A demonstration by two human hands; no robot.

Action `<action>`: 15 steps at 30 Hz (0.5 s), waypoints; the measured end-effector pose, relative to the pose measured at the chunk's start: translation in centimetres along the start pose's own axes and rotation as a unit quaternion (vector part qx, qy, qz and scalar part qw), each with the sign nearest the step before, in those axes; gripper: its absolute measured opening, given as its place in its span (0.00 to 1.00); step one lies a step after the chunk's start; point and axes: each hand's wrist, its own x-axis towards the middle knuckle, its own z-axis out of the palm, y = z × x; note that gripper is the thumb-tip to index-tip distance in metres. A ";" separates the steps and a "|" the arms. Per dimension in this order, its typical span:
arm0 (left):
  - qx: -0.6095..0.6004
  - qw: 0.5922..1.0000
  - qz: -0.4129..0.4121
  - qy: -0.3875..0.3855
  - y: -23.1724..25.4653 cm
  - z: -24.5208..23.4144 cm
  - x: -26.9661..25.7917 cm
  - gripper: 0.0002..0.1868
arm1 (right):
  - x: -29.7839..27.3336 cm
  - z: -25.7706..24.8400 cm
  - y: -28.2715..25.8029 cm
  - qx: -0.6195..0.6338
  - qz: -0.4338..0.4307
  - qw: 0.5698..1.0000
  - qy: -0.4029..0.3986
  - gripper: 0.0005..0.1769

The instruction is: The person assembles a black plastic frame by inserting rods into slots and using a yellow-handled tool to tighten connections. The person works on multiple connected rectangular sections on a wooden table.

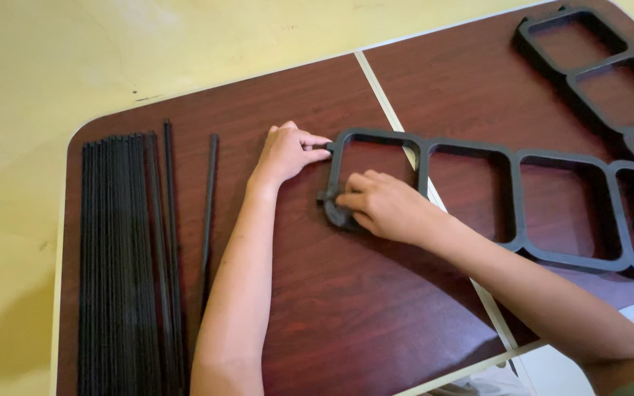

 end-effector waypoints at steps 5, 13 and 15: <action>0.019 1.000 0.021 0.000 0.2 -0.1 0.2 0.16 | 0.9 1.1 -2.1 -0.094 0.008 0.994 0.056 0.11; 0.018 1.000 0.023 -0.002 0.2 0.2 -0.1 0.14 | -4.1 -2.3 -3.1 -0.155 0.015 0.987 -0.024 0.15; 0.030 0.999 0.026 -0.009 0.0 0.1 -0.1 0.14 | -5.8 -3.3 -2.7 -0.132 0.041 0.990 -0.017 0.18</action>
